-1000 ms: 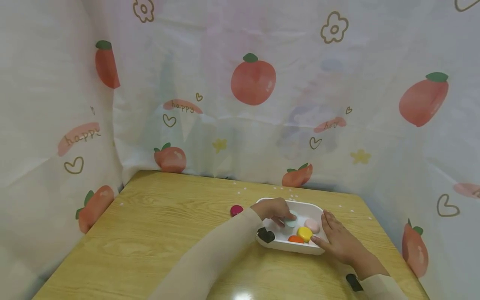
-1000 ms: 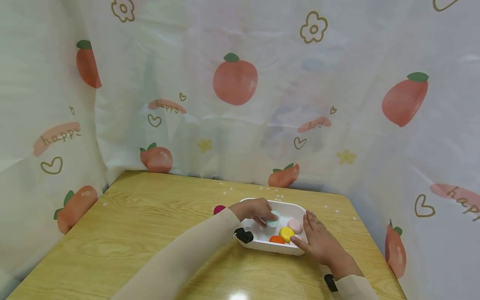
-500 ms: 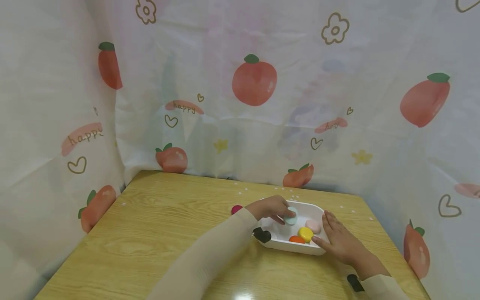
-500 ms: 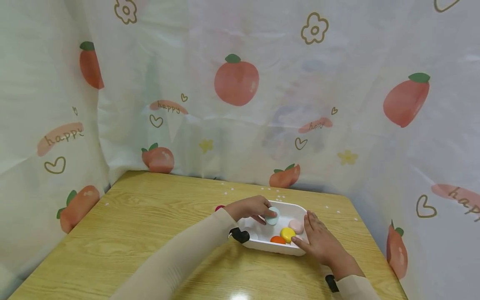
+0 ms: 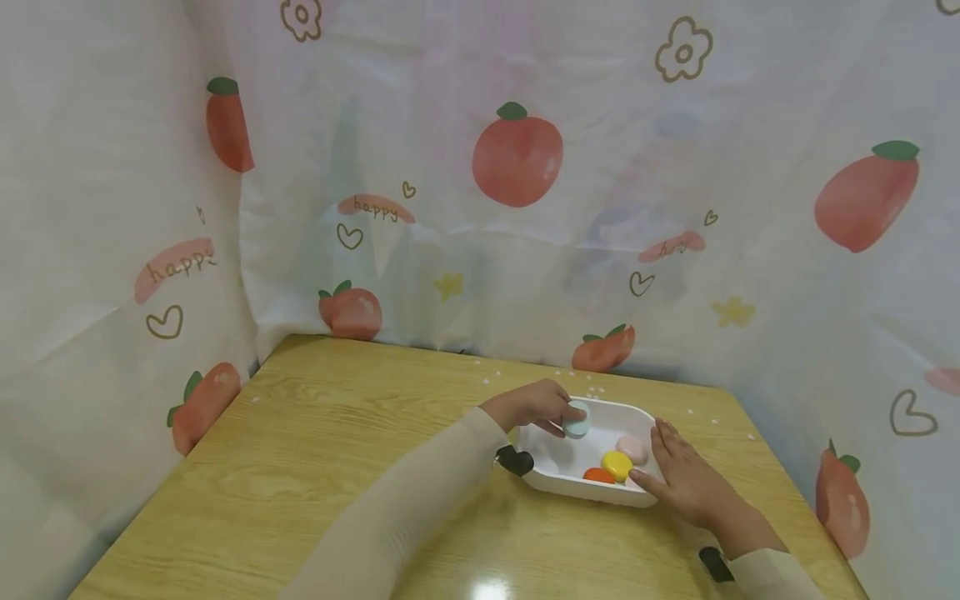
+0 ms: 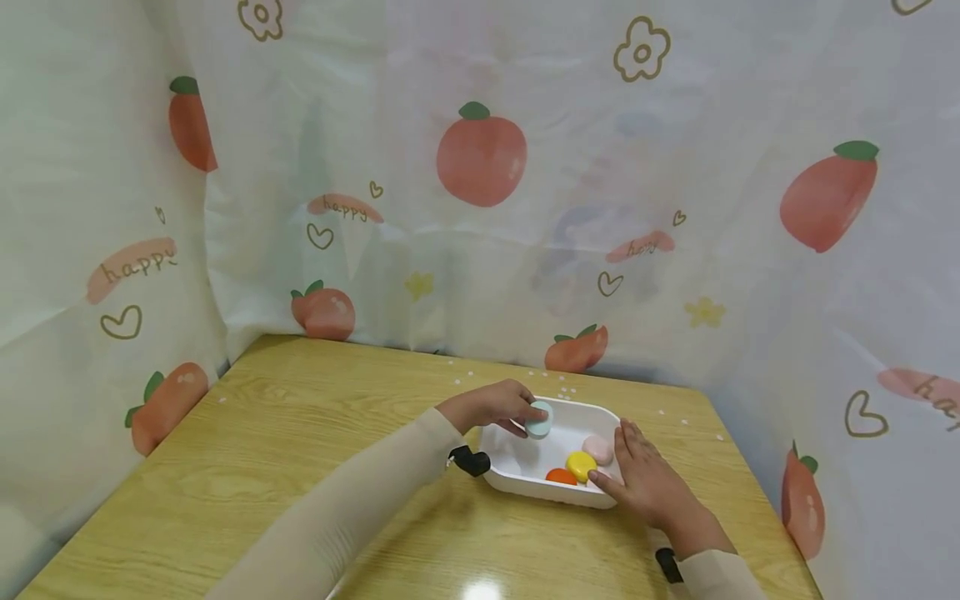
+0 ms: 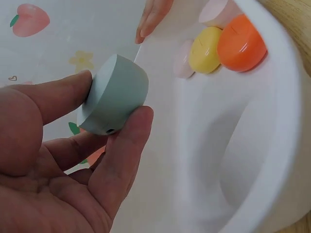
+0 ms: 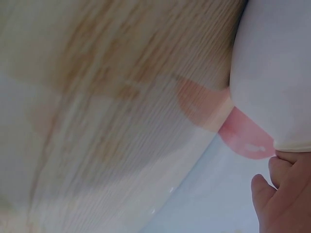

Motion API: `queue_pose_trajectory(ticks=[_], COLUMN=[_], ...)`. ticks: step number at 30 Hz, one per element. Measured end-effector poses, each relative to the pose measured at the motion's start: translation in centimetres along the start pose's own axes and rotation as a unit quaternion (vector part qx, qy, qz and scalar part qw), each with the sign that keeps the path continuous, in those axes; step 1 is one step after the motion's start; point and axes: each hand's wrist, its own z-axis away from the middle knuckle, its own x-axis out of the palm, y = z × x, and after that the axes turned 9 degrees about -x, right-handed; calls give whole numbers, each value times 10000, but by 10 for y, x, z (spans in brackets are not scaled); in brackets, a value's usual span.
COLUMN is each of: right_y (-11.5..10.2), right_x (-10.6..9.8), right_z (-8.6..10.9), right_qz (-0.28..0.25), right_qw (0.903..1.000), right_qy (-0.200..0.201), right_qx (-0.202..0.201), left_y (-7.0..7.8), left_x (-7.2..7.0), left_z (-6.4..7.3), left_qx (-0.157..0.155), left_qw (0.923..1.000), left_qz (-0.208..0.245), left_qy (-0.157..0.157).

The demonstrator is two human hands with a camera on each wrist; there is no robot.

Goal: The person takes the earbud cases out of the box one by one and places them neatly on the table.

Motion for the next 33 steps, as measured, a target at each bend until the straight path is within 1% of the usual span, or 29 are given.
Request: queue_pose_trajectory(ticks=[6,15,19,24,28,33], right_y=[1,4,5,5,7,8], right_x=[3,2,1,3,5,6], right_z=[2,2,1,1,1,0], right_qz=[7,-58,-98,-194,-245,-240], right_qw=[10000,10000,9999,9998,9997,9997], right_qy=[64,33,38,21,27,34], right_qx=[-42,-27,-26,-5,2,-2], left_y=[-1,-5,-7,-13,-18,-27], left_x=[-15,-36,-45,-60,-70,-83], left_z=[9,14,20,26,31,33], left_qx=[28,73,59,18,5,-21], left_qw=[10000,9999,9999,9996,9995,9993], left_qz=[29,88,41,-172,-133,-135], left_qy=[-47,82,142,234,278,359])
